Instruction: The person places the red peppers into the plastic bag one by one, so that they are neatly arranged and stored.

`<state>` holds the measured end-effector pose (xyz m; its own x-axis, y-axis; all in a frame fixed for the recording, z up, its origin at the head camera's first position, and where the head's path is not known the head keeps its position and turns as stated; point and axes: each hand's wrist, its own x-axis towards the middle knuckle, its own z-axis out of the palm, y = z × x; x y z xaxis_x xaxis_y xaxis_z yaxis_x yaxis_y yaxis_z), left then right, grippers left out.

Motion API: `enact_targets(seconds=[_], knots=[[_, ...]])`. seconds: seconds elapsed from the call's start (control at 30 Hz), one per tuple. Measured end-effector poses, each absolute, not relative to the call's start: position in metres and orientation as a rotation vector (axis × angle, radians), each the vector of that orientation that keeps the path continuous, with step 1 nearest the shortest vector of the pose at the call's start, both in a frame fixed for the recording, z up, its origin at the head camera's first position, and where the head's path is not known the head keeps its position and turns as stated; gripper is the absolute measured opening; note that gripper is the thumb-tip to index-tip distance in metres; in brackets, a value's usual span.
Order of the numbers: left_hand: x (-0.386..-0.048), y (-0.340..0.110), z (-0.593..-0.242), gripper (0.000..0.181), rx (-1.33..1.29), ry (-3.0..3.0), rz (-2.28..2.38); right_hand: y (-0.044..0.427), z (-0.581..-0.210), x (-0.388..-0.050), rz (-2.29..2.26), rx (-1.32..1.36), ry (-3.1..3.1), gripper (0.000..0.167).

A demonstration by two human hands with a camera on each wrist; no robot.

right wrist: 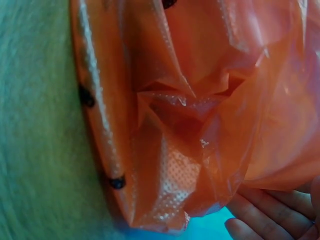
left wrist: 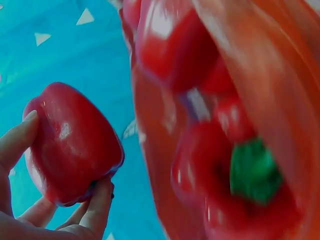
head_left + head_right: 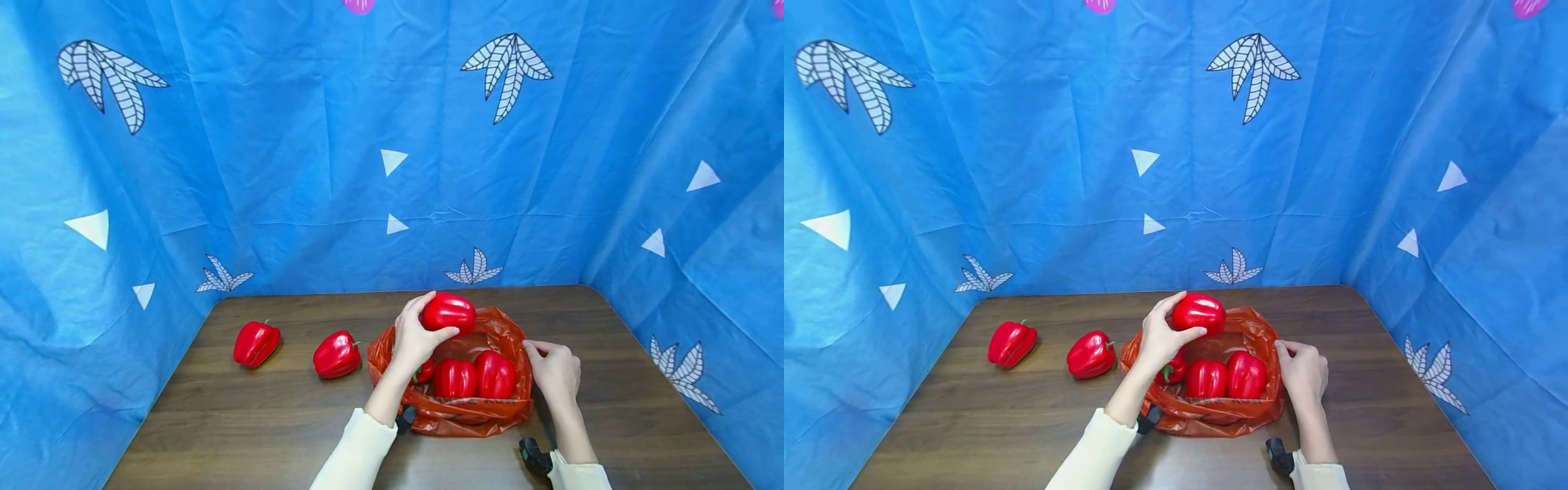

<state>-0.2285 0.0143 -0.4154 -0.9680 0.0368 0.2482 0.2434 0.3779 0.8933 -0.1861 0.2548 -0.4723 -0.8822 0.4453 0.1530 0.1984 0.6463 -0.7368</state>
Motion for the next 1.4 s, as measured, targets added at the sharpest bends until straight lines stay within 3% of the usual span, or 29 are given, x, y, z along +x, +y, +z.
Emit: enact_targets(seconds=[0.5, 1.4], knots=[[-0.238, 0.068, -0.431, 0.070, -0.281, -2.550, -1.599, 0.256, -0.475, -0.187, 1.073, -0.497, -2.541, 0.033], [-0.243, 0.090, -0.464, 0.070, -0.292, -2.649, -1.524, 0.255, -0.473, -0.187, 1.035, -0.478, -2.530, 0.030]])
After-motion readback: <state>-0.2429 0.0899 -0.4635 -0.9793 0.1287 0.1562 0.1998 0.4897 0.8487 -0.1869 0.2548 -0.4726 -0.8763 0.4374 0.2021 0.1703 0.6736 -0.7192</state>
